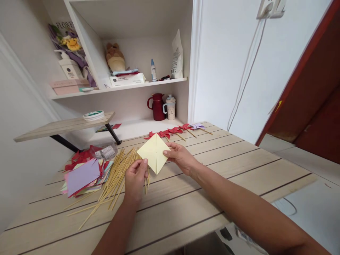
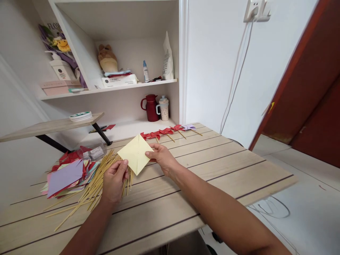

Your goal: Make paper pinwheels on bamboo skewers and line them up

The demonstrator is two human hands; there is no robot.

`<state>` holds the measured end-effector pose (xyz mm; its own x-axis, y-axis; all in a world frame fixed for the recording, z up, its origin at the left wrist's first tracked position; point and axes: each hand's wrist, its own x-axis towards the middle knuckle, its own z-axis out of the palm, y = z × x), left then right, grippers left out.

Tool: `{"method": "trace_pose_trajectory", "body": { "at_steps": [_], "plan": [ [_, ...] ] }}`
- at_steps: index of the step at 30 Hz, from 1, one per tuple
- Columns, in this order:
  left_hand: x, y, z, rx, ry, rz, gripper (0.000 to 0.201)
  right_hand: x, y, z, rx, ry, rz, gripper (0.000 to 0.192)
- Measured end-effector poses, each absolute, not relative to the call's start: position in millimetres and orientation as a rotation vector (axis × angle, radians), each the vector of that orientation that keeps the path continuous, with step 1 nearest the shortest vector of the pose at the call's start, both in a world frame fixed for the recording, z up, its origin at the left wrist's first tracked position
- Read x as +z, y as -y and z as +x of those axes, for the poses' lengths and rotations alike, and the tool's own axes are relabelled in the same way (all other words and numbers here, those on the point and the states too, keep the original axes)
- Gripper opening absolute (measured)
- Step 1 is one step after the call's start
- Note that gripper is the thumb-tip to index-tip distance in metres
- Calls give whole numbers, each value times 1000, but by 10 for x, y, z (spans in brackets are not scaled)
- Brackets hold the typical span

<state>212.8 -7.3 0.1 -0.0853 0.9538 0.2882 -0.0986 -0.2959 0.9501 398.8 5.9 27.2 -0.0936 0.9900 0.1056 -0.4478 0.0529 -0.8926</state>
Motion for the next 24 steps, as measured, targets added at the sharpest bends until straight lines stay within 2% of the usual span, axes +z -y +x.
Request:
{"method": "trace_pose_trajectory", "body": {
  "at_steps": [7,18,24],
  "plan": [
    [-20,22,2087,1521,-937,1338,33,301,-49,4022,1373,1013,-759,33],
    [-18,50,2115,1377,-836,1341,46,290,-63,4074,1285,1153,-759,31],
    [-76,39,2117,1372,-878,1283,40,303,-57,4083,1276,1218,-780,31]
  ]
}}
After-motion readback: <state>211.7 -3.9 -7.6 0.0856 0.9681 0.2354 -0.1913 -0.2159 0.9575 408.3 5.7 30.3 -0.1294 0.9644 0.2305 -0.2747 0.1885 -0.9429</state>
